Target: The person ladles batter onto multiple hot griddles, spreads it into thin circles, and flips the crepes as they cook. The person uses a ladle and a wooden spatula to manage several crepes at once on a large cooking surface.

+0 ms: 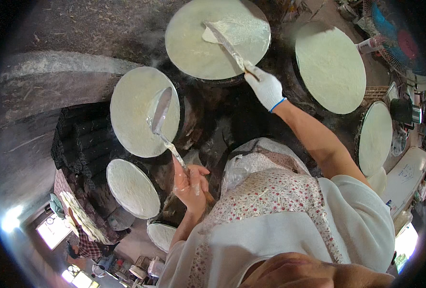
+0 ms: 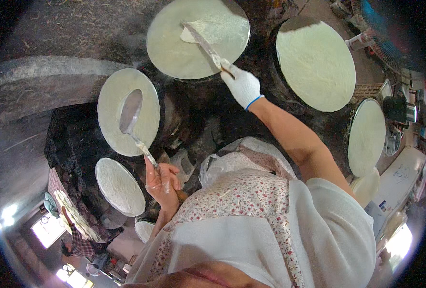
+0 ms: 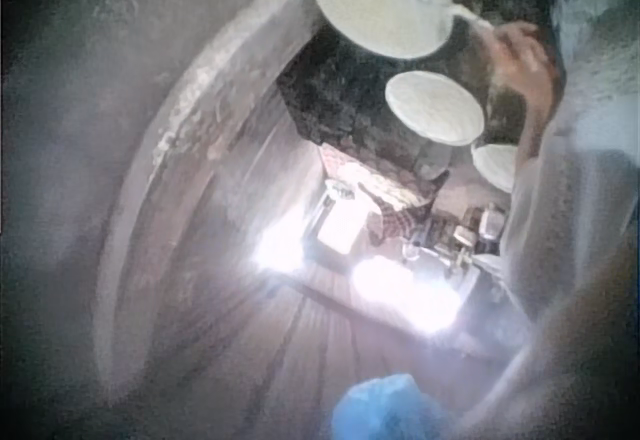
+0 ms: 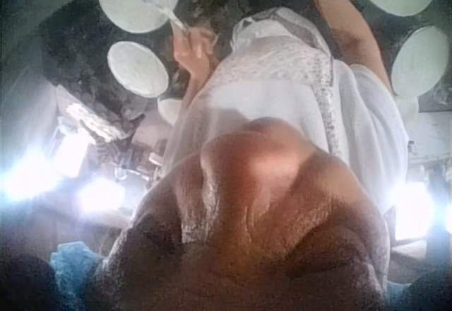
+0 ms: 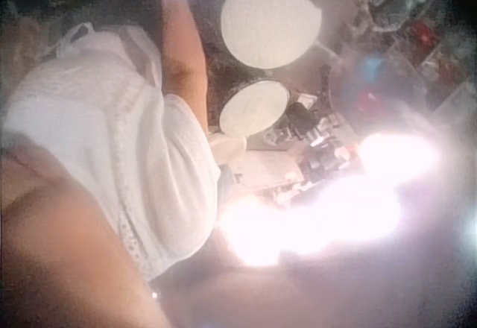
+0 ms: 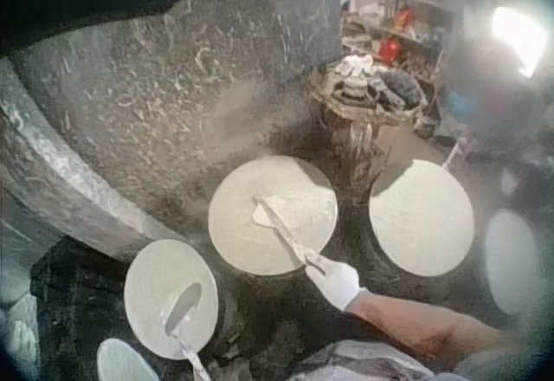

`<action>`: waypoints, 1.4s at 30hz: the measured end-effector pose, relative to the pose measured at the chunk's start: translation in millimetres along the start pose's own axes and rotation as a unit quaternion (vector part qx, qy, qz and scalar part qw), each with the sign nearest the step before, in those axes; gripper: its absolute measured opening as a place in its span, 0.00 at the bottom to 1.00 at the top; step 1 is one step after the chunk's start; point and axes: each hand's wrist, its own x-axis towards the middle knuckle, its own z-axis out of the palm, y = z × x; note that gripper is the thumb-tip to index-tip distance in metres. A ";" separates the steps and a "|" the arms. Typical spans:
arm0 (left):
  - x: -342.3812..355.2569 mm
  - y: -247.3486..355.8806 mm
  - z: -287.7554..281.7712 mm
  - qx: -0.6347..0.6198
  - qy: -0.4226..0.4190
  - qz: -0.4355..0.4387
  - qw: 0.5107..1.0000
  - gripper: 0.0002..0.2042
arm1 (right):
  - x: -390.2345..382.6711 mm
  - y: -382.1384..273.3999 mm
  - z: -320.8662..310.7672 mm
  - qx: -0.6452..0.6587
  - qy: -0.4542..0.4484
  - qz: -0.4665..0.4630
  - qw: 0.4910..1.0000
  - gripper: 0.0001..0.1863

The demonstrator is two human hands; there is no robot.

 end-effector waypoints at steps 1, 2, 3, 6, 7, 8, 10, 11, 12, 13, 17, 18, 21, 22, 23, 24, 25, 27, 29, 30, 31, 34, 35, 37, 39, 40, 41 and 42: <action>0.9 0.2 0.0 0.005 0.006 0.007 1.000 0.30 | 10.1 5.9 -2.2 0.011 0.033 -0.045 0.998 0.25; 1.2 0.9 0.3 0.009 0.013 0.013 1.000 0.30 | 26.3 11.0 -11.8 -0.020 0.050 -0.070 0.996 0.25; -1.0 0.2 0.0 0.013 0.020 0.017 1.000 0.30 | 45.2 18.8 -14.6 0.023 0.075 -0.037 0.996 0.26; -4.2 -2.0 -1.2 -0.010 0.024 -0.043 0.999 0.30 | 48.8 18.1 -15.8 -0.054 0.034 -0.065 0.996 0.25; -7.0 -2.7 -1.2 -0.023 0.013 -0.048 0.999 0.30 | 31.2 12.5 -12.2 -0.088 -0.018 -0.054 0.995 0.25; -9.6 -3.8 -1.1 -0.037 0.002 -0.053 0.998 0.31 | 20.1 6.6 -14.6 -0.100 -0.041 -0.044 0.993 0.24; -2.6 1.3 2.2 -0.027 -0.021 -0.049 0.998 0.30 | 20.7 18.7 -22.9 -0.071 -0.004 -0.096 0.993 0.24; 10.7 7.6 3.3 -0.003 -0.035 -0.045 0.998 0.29 | 21.5 27.7 -28.3 -0.056 0.015 -0.121 0.991 0.24; 25.2 17.5 6.5 0.026 -0.048 -0.043 0.998 0.29 | 35.1 39.8 -30.5 -0.062 0.040 -0.109 0.991 0.24; 45.1 19.0 13.4 -0.018 -0.059 -0.025 0.998 0.29 | 48.7 36.0 -34.6 -0.024 0.091 -0.098 0.991 0.25; 141.2 24.0 42.8 -0.161 -0.086 -0.058 0.981 0.22 | 47.6 13.8 -28.0 -0.146 -0.041 -0.094 0.984 0.25; 163.8 20.8 51.0 -0.209 -0.092 -0.069 0.971 0.20 | 32.0 18.0 -28.4 -0.127 -0.046 -0.109 0.985 0.24; 211.8 6.7 72.0 -0.353 -0.148 -0.098 0.919 0.14 | -8.9 38.5 -51.4 -0.089 -0.094 -0.077 0.989 0.24; 214.7 8.4 79.1 -0.354 -0.132 -0.121 0.918 0.13 | -7.5 54.6 -48.5 0.010 -0.028 -0.105 0.994 0.24; 212.8 11.2 86.6 -0.356 -0.114 -0.144 0.916 0.13 | -4.0 67.8 -42.1 0.109 0.039 -0.132 0.985 0.24; 209.3 9.5 91.6 -0.350 -0.102 -0.158 0.918 0.13 | 2.3 60.5 -45.8 0.163 0.062 -0.061 0.983 0.23; 207.7 4.6 93.1 -0.355 -0.109 -0.172 0.912 0.10 | 4.6 50.3 -45.5 0.117 0.045 -0.074 0.989 0.23; 202.8 -5.6 95.0 -0.363 -0.090 -0.205 0.905 0.07 | -5.7 13.3 -65.9 -0.015 -0.105 0.004 0.994 0.23; 196.2 -9.1 98.6 -0.368 -0.072 -0.234 0.897 0.06 | 6.7 48.9 -45.4 0.029 -0.063 -0.049 0.996 0.23; 193.8 -11.0 97.5 -0.371 -0.061 -0.247 0.893 0.06 | 9.6 50.5 -39.6 0.052 -0.057 -0.047 0.996 0.23; 198.3 -17.1 97.0 -0.319 -0.069 -0.290 0.900 0.03 | 11.0 51.5 -35.6 0.075 -0.052 -0.046 0.995 0.23; 188.4 -18.2 111.9 -0.400 -0.017 -0.330 0.855 0.03 | 7.9 37.2 -25.3 0.085 -0.129 0.007 0.988 0.23; 186.2 -21.1 116.1 -0.488 -0.010 -0.339 0.804 0.05 | 7.3 35.3 -20.9 0.107 -0.142 0.004 0.984 0.22; 181.2 -7.8 116.8 -0.550 -0.017 -0.368 0.750 0.06 | 1.6 12.0 -29.1 0.169 -0.185 0.086 0.964 0.22; 172.2 -11.8 95.1 -0.700 -0.131 -0.355 0.606 0.07 | -10.9 -20.4 -51.8 0.218 -0.202 0.125 0.947 0.22; 162.7 3.1 90.3 -0.738 -0.130 -0.366 0.553 0.06 | -20.3 -36.0 -70.3 0.236 -0.187 0.127 0.945 0.22; 151.6 18.3 85.2 -0.739 -0.166 -0.331 0.563 0.12 | -28.1 -49.3 -88.0 0.257 -0.172 0.128 0.942 0.22; 137.1 31.4 81.0 -0.735 -0.184 -0.289 0.585 0.15 | -32.8 -54.5 -105.6 0.288 -0.147 0.099 0.941 0.22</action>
